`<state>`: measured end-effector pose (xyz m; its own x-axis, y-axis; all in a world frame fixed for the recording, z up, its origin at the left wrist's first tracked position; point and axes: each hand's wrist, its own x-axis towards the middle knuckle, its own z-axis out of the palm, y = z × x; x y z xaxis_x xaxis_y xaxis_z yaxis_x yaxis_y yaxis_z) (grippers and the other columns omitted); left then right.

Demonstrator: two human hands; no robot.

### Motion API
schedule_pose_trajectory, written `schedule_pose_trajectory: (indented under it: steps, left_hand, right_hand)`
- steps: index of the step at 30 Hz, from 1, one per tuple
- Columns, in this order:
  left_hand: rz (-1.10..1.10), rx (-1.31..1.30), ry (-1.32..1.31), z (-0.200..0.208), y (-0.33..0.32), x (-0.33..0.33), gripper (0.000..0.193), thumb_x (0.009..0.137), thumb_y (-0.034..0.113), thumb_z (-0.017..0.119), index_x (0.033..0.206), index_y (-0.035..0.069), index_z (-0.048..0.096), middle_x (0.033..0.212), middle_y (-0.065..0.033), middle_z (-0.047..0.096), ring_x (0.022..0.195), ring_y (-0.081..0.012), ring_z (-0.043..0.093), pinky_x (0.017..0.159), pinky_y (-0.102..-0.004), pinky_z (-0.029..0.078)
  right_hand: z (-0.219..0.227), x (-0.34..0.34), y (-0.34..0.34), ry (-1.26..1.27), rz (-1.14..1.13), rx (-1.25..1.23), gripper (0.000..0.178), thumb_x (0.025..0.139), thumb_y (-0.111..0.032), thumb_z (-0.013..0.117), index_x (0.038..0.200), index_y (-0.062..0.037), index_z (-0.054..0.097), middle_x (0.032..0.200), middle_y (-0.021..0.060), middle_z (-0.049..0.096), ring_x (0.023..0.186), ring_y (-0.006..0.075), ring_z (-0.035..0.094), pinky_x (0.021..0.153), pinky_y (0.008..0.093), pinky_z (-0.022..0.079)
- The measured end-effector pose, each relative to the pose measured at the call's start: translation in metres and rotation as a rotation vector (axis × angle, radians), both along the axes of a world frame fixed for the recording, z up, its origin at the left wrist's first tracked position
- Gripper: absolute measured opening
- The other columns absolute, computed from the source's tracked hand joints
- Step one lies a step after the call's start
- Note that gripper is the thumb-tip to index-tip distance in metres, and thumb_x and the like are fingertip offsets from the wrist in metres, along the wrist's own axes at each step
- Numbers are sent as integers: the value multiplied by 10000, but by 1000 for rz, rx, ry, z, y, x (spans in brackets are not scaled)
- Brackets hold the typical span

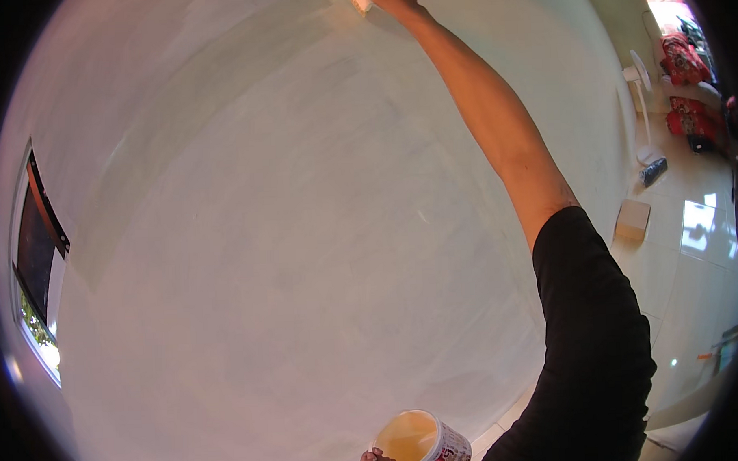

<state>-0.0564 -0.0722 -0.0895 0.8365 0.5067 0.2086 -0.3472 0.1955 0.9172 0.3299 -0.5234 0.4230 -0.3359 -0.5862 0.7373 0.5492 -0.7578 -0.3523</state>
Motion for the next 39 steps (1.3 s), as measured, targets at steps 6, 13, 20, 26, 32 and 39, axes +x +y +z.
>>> schedule_pose_trajectory:
  steps: [6, 13, 20, 26, 32, 39]
  left_hand:
    - [124, 49, 79, -4, 1, 7, 314, 903, 325, 552, 740, 59, 518, 599, 60, 320, 530, -52, 301, 500, -208, 267]
    - [176, -1, 137, 5, -2, -16, 312, 912, 323, 544, 765, 49, 540, 612, 58, 349, 529, -51, 327, 478, -203, 267]
    - [198, -91, -108, -4, 39, -22, 226, 861, 172, 555, 701, 23, 499, 529, 39, 359, 430, -40, 278, 381, -210, 224]
    - [171, -66, -159, -3, 65, -51, 245, 863, 187, 563, 715, -1, 509, 550, 65, 318, 431, -30, 253, 397, -210, 210]
    - [8, -34, -23, 19, 89, -58, 292, 867, 245, 577, 740, -15, 534, 557, 61, 322, 460, -35, 265, 419, -203, 228]
    - [-41, 15, 58, 46, 118, -67, 259, 909, 177, 475, 787, -22, 588, 518, 73, 310, 472, -27, 230, 458, -225, 168]
  right_hand:
    - [25, 22, 45, 47, -78, -192, 188, 711, -185, 569, 645, -28, 648, 621, 160, 632, 575, 322, 630, 574, 416, 510]
    - [7, -34, 172, -114, 63, -500, 167, 703, -126, 569, 582, -10, 573, 523, 148, 575, 471, 306, 571, 480, 394, 480]
    - [-55, -143, 222, -190, 387, -606, 283, 804, -174, 584, 581, -2, 558, 502, 114, 530, 428, 228, 506, 452, 331, 436]
    - [-202, -202, 262, 70, 1427, -523, 102, 789, -94, 673, 806, 6, 676, 683, 60, 668, 551, 135, 637, 452, 231, 422]
    - [-340, -253, 276, 701, 1725, -436, 96, 784, -34, 647, 819, 55, 659, 674, 114, 649, 545, 197, 646, 451, 244, 438]
    - [-411, -273, 332, 1061, 1945, -428, 103, 760, 7, 667, 833, 78, 648, 678, 127, 646, 558, 205, 644, 470, 230, 458]
